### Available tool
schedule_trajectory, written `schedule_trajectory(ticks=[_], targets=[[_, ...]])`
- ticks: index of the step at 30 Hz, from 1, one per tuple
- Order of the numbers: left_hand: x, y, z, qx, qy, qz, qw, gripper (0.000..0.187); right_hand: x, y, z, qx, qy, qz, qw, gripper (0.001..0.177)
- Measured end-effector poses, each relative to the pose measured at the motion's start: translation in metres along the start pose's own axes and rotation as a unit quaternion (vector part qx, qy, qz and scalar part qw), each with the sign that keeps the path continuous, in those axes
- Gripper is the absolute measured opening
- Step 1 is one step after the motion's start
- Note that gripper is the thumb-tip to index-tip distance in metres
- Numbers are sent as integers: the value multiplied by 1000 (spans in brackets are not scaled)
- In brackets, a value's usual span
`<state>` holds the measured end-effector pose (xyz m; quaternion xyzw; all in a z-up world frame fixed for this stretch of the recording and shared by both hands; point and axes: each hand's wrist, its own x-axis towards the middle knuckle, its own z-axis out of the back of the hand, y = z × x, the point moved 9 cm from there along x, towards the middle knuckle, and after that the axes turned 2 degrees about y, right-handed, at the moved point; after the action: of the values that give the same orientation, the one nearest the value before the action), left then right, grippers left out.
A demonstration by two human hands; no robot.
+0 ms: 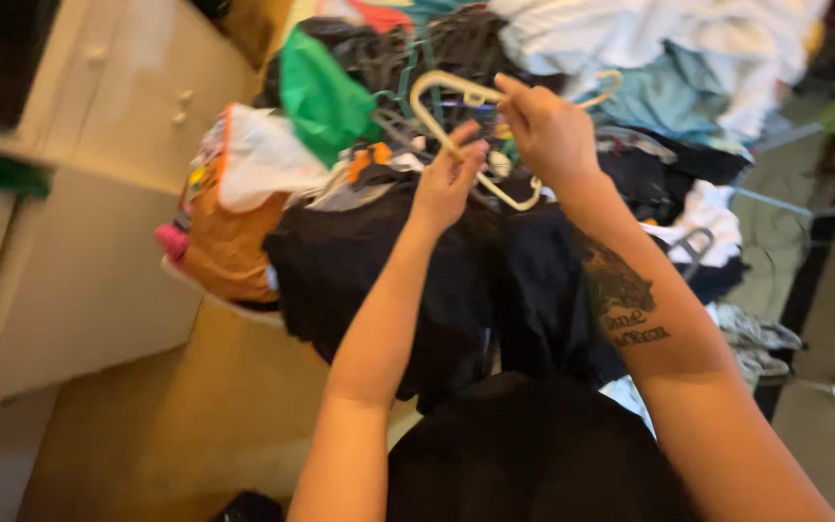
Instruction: The person picks up shirts from a pile on a bed, places each on a hanger, and sets the hung items aside. The person handles a light blue shirt, a dark blue shirt, a gray shirt, and a black shirt, using plastic and wooden hangers.
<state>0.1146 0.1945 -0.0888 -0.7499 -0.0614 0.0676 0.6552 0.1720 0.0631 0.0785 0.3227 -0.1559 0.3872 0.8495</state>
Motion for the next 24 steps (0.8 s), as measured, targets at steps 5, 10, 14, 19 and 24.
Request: schedule_trajectory(ticks=[5, 10, 14, 19, 24], targets=[[13, 52, -91, -105, 54, 15, 993, 29, -90, -107, 54, 109, -109, -183, 971, 44], [5, 91, -152, -172, 125, 45, 976, 23, -175, -174, 75, 3, -144, -73, 987, 67], [-4, 117, -187, -193, 179, 103, 959, 29, -263, -267, 8, 331, 41, -453, 827, 30], [1, 146, -174, 430, 143, 50, 890, 71, -332, -293, 54, 88, 74, -514, 850, 32], [15, 182, -166, 628, 110, 114, 762, 93, -372, -308, 81, 154, 22, -531, 833, 30]])
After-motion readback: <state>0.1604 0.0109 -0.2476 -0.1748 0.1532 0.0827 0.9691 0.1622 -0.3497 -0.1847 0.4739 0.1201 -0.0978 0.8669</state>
